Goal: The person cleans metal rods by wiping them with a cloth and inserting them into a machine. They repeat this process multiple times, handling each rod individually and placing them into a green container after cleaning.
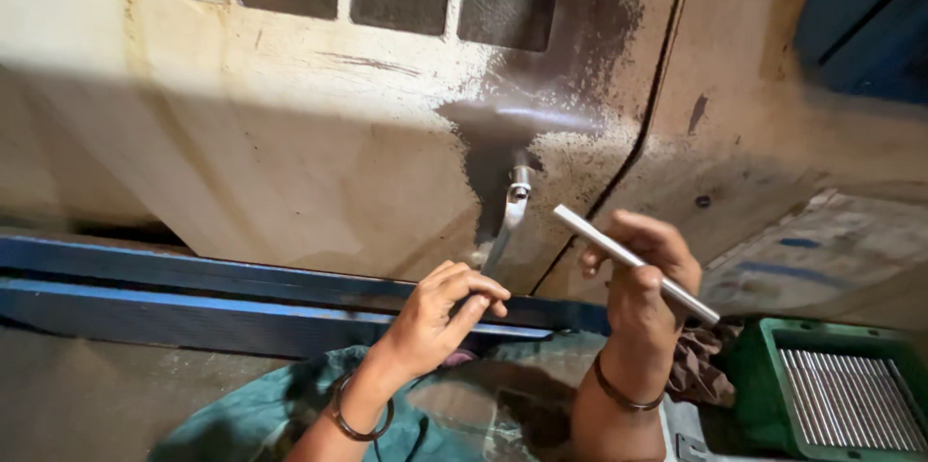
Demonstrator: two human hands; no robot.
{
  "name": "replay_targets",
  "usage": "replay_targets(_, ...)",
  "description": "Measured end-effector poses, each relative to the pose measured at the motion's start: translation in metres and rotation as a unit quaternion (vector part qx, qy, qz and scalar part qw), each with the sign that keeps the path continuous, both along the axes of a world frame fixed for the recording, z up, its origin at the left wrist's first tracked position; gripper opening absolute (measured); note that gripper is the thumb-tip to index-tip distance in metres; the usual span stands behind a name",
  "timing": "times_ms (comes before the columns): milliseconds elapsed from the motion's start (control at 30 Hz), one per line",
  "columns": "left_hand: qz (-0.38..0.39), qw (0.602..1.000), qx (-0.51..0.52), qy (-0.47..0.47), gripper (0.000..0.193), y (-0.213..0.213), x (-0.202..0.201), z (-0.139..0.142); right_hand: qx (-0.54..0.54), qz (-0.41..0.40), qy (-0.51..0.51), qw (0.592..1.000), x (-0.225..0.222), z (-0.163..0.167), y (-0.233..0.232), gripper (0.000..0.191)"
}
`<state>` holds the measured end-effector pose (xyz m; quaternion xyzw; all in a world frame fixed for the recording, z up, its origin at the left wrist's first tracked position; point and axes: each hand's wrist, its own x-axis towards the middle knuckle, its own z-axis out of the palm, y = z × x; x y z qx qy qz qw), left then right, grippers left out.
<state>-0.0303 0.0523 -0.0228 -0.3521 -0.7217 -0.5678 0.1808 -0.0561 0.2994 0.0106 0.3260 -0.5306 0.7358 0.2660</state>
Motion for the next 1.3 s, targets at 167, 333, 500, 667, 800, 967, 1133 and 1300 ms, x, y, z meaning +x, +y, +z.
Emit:
replay_targets(167,0.057,0.995,-0.043,0.065,0.014,0.002,-0.01,0.017,-0.023,-0.154,0.068,0.985,-0.019,0.007,-0.014,0.058)
replay_targets(333,0.106,0.983,-0.04,0.146,0.019,0.014,-0.03,0.026,0.052,-0.254,0.079,0.963,-0.038,0.01,-0.019,0.046)
replay_targets(500,0.148,0.965,-0.053,0.21,0.025,0.027,-0.051,0.034,0.102,-0.316,0.071,0.941,-0.051,0.015,-0.02,0.037)
replay_targets(667,0.236,0.922,-0.076,0.297,0.026,0.043,-0.079,0.031,0.159,-0.349,0.071,0.921,-0.063,0.019,-0.022,0.034)
replay_targets(800,0.311,0.903,-0.065,0.29,0.035,0.06,-0.113,0.024,0.097,-0.298,0.054,0.948,-0.076,0.02,-0.027,0.034)
replay_targets(967,0.318,0.914,-0.021,0.252,0.055,0.074,-0.146,0.008,0.13,-0.281,0.116,0.944,-0.091,0.019,-0.035,0.04)
replay_targets(1133,0.31,0.922,-0.039,0.229,0.059,0.072,-0.157,-0.007,0.176,-0.281,0.112,0.937,-0.109,0.017,-0.044,0.042)
replay_targets(1300,0.313,0.919,-0.056,0.232,0.06,0.072,-0.16,-0.009,0.147,-0.271,0.13,0.942,-0.119,0.012,-0.044,0.04)
